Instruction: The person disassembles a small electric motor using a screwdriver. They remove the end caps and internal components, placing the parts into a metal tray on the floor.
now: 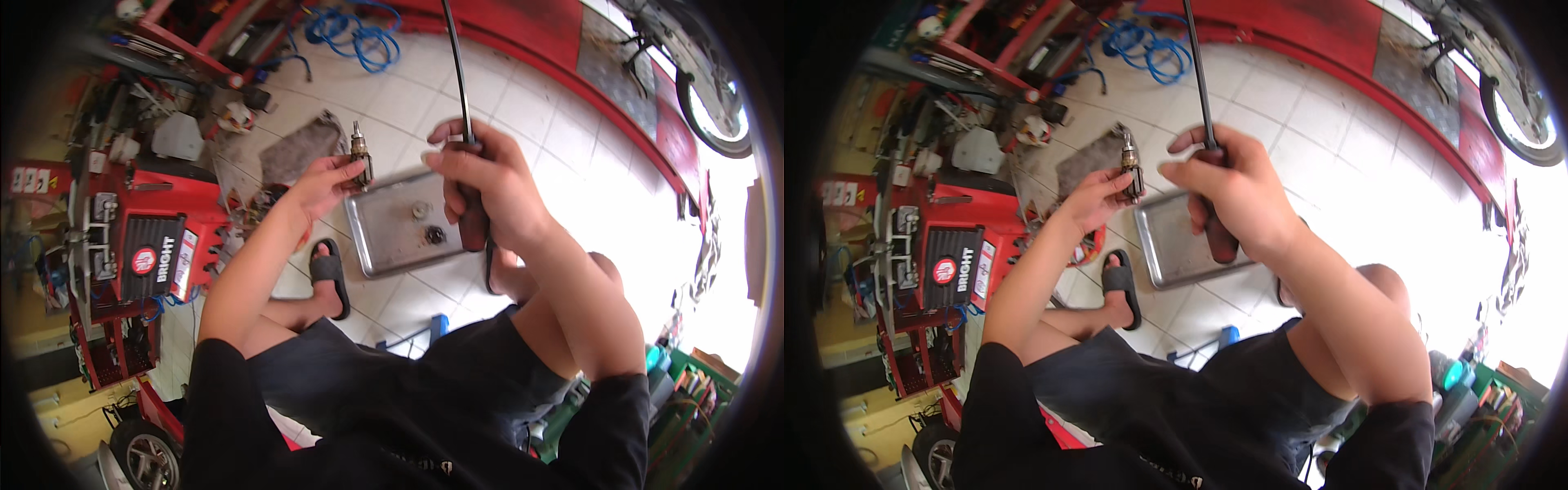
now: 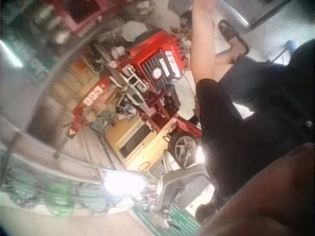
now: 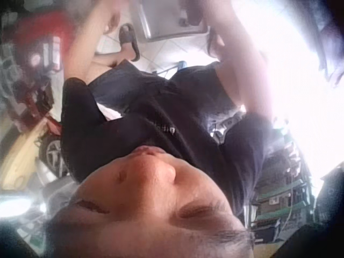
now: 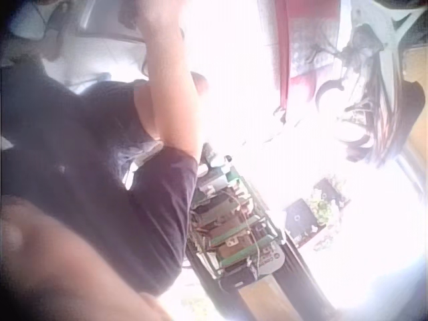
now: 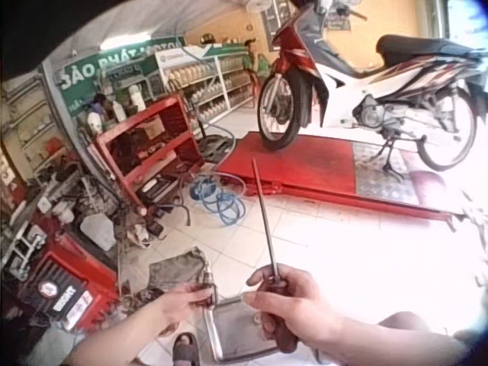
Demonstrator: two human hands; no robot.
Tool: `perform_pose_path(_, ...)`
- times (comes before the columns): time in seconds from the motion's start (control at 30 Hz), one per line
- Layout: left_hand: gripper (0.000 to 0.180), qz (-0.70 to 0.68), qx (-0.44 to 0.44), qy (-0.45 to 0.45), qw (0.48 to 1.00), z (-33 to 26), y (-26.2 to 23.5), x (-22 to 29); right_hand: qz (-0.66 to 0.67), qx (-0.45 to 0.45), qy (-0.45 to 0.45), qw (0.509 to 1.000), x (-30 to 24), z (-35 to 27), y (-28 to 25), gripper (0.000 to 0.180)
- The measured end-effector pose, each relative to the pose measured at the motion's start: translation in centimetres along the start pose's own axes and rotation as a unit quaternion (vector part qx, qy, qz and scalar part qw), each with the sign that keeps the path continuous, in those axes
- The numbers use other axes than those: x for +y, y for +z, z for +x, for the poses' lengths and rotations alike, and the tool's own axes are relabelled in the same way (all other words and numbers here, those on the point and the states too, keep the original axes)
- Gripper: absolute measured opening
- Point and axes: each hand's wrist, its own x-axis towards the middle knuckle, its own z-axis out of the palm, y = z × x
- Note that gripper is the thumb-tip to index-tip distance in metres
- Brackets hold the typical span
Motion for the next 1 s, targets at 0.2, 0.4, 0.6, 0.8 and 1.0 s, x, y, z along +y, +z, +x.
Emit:
perform_pose_path(0.2, 0.049, -0.06, -0.073, 0.231, 0.968, -11.6, 6.5, 6.6, -0.092, -0.097, -0.023, 0.991, 0.7, -2.0, 4.4, 0.032)
perform_pose_path(0.4, 0.049, -0.138, -0.153, 0.227, 0.952, -14.0, 7.0, 2.7, -0.085, -0.16, 0.018, 0.983, 2.9, -4.1, 5.6, 0.033)
perform_pose_path(0.6, 0.055, -0.052, -0.108, 0.139, 0.983, -14.5, 6.8, 0.8, -0.126, -0.13, -0.061, 0.982, 3.4, -3.5, 4.8, 0.04)
perform_pose_path(0.8, 0.053, -0.118, -0.166, 0.078, 0.976, -15.6, 7.2, 0.9, -0.005, -0.186, -0.006, 0.983, 3.1, -1.9, 4.5, 0.042)
perform_pose_path(1.0, 0.051, -0.156, -0.196, 0.064, 0.966, -15.8, 7.9, 0.9, 0.028, -0.187, 0.039, 0.981, 3.3, -1.0, 4.7, 0.033)
